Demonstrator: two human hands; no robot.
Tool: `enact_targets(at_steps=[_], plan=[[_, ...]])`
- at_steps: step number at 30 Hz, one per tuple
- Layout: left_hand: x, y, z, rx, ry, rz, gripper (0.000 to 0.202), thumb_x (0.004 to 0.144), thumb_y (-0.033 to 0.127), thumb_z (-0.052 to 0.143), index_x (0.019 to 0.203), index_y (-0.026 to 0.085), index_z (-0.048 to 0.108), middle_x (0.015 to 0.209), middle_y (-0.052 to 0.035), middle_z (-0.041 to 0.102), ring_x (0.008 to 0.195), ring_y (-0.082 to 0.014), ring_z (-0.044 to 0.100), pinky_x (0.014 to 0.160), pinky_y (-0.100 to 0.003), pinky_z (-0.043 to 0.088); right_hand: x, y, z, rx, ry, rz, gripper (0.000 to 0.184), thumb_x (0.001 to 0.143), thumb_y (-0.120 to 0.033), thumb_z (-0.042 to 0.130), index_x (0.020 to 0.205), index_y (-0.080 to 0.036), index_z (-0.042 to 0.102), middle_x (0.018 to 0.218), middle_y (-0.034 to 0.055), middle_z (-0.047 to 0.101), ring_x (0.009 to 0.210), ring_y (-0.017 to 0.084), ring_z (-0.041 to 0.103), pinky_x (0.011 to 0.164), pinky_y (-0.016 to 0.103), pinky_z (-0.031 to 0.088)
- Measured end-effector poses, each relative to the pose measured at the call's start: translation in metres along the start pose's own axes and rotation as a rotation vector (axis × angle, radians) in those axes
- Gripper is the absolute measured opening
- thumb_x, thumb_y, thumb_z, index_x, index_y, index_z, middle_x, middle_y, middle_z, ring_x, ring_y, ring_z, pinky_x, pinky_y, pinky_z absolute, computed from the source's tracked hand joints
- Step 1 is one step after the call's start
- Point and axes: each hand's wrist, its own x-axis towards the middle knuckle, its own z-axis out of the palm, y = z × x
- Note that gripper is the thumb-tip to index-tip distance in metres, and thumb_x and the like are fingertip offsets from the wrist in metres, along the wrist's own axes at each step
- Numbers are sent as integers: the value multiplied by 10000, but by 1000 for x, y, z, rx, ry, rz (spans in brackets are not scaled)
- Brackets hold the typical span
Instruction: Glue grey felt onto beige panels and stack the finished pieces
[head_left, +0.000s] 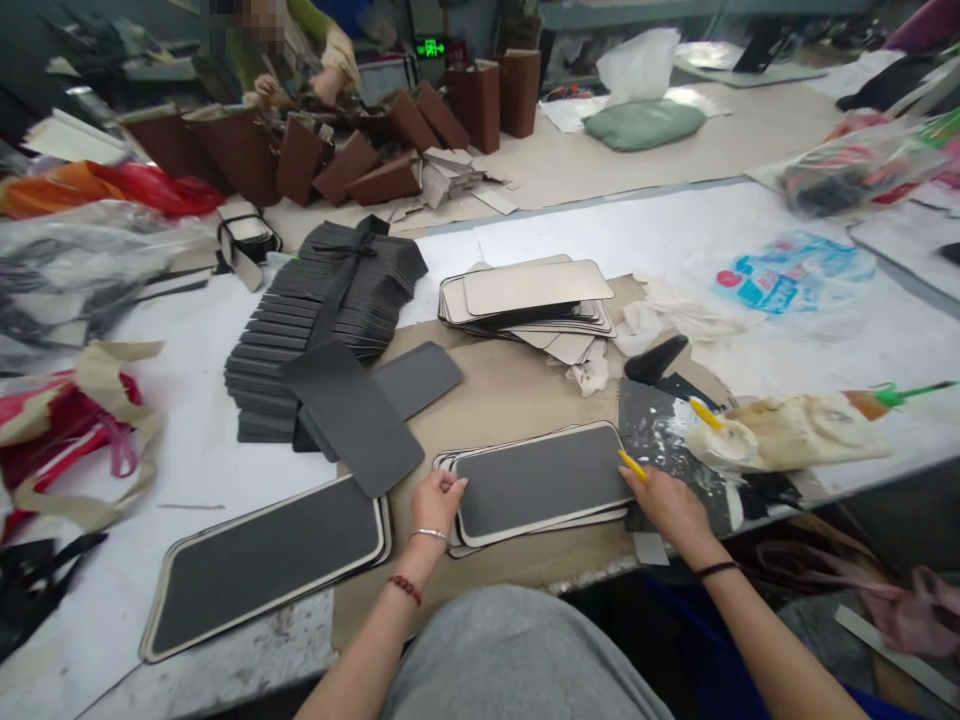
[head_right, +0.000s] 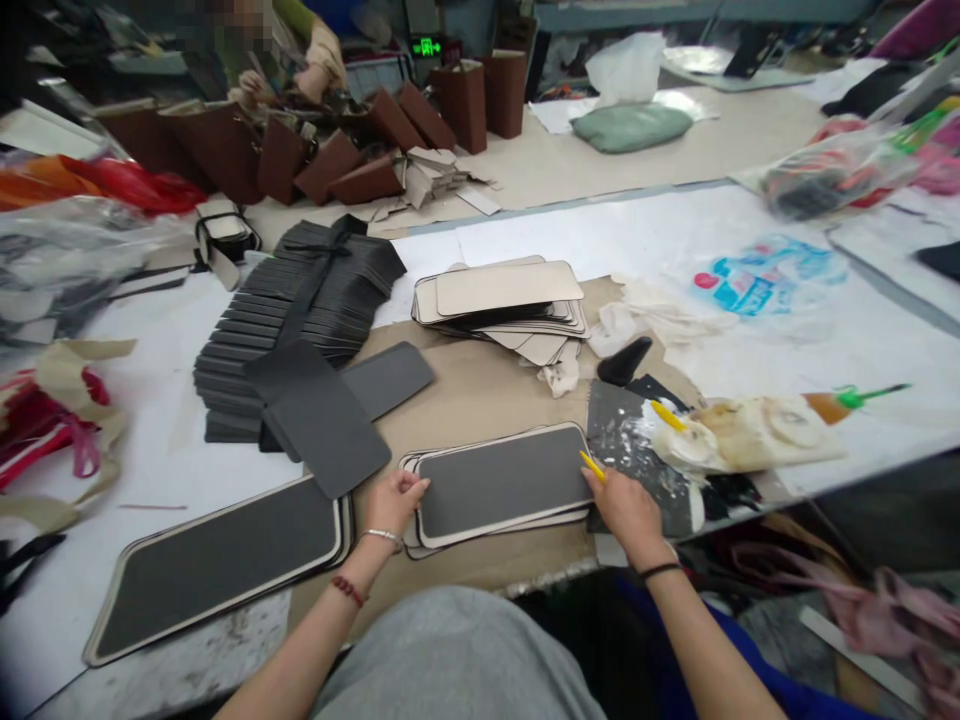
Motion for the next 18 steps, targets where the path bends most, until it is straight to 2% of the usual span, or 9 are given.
enact_targets(at_steps=[8, 14, 18], plan=[[-11, 4, 0, 0, 107, 18, 181, 622, 230, 605, 629, 202, 427, 469, 77, 440, 480, -118, 465, 540, -238, 353, -4, -3, -6, 17, -13, 1, 484, 877, -482, 268, 995, -143, 593, 845, 155, 662, 842, 272, 630, 705, 343, 443], [-16, -1, 1, 164, 42, 46, 212, 673, 264, 594, 620, 213, 395, 443, 78, 401, 462, -122, 412, 530, -248, 315, -4, -5, -6, 8, -37, 19, 500, 875, -488, 266, 1024, -140, 592, 910, 172, 652, 867, 267, 624, 717, 343, 440], [-16, -3, 5, 152, 70, 74, 187, 678, 234, 584, 631, 209, 405, 455, 79, 404, 464, -116, 413, 521, -241, 307, -3, -6, -6, 28, -46, 28, 478, 870, -488, 289, 1020, -148, 588, 901, 160, 656, 870, 271, 623, 718, 346, 441]])
